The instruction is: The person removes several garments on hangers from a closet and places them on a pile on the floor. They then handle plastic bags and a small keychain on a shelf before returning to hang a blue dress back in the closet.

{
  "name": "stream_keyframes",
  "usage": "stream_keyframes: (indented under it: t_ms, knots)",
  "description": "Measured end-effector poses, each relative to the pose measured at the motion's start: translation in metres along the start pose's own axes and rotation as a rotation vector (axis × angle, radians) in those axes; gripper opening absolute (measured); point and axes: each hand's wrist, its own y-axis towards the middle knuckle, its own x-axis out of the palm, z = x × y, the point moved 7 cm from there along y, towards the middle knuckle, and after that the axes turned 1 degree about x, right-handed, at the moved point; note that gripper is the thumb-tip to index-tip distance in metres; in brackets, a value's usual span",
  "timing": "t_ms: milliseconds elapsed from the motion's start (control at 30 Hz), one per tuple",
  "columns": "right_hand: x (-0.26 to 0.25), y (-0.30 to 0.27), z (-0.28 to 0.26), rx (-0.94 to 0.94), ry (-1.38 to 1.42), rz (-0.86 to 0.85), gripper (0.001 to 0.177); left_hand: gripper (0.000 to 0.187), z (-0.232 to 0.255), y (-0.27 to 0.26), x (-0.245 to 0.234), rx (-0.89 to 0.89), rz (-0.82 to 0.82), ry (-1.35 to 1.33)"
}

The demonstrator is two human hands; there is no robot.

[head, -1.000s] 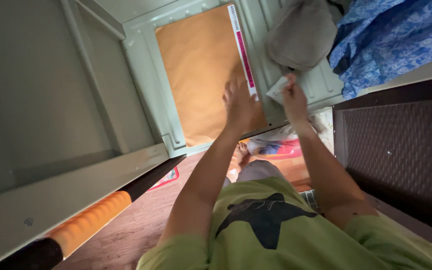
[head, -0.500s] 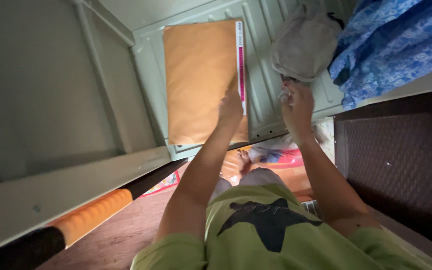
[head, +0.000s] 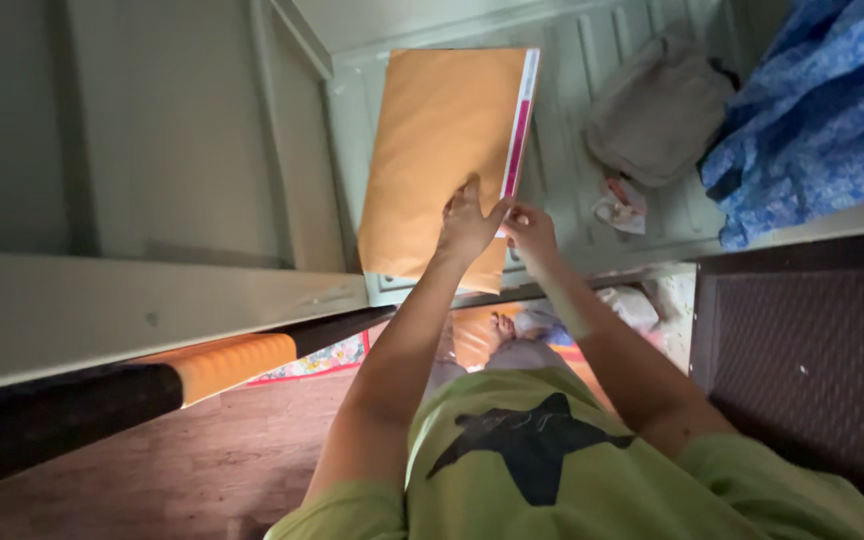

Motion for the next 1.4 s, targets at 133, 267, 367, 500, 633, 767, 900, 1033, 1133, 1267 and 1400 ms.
stream_keyframes:
  t_ms: [133,267,367,500,633,767,900,1033,1133,1267,1400]
  knots:
    - [0.037,-0.056,-0.111,-0.525,-0.117,0.023,0.028,0.079,0.033,-0.008,-0.057,-0.023,-0.042,-0.224]
    - [0.073,-0.09,-0.167,-0.724,-0.006,-0.359,0.024,0.076,0.05,-0.027,-0.126,-0.056,-0.056,-0.324]
    - [0.069,-0.081,-0.157,-0.619,-0.007,-0.266,0.034,0.052,0.053,-0.039,-0.177,0.094,0.049,-0.274]
    - [0.044,-0.041,-0.095,-0.01,0.208,0.006,0.052,0.05,0.055,-0.058,-0.188,0.087,0.016,-0.279]
    - [0.043,-0.021,-0.061,0.373,0.545,-0.216,0.054,0.064,0.059,-0.073,-0.191,-0.005,-0.009,-0.121]
    - [0.049,-0.014,-0.08,0.242,0.667,-0.414,0.037,0.081,0.084,-0.095,-0.196,0.187,0.117,-0.146]
    - [0.058,-0.034,-0.123,0.111,0.695,-0.517,0.041,0.118,0.088,-0.109,-0.171,0.17,0.089,0.151]
    - [0.076,-0.064,-0.191,-0.141,0.641,-0.753,0.047,0.088,0.078,-0.116,-0.163,0.142,0.228,0.099]
    - [0.074,-0.07,-0.222,-0.316,0.228,-0.651,0.042,0.06,0.053,-0.11,-0.174,-0.042,0.231,-0.125]
    - [0.07,-0.088,-0.256,-0.772,-0.512,-0.39,0.043,0.046,0.048,-0.108,-0.198,-0.101,0.29,-0.373]
    - [0.064,-0.103,-0.269,-0.969,-0.762,-0.324,0.054,0.047,0.088,-0.102,-0.236,0.345,0.358,-0.311]
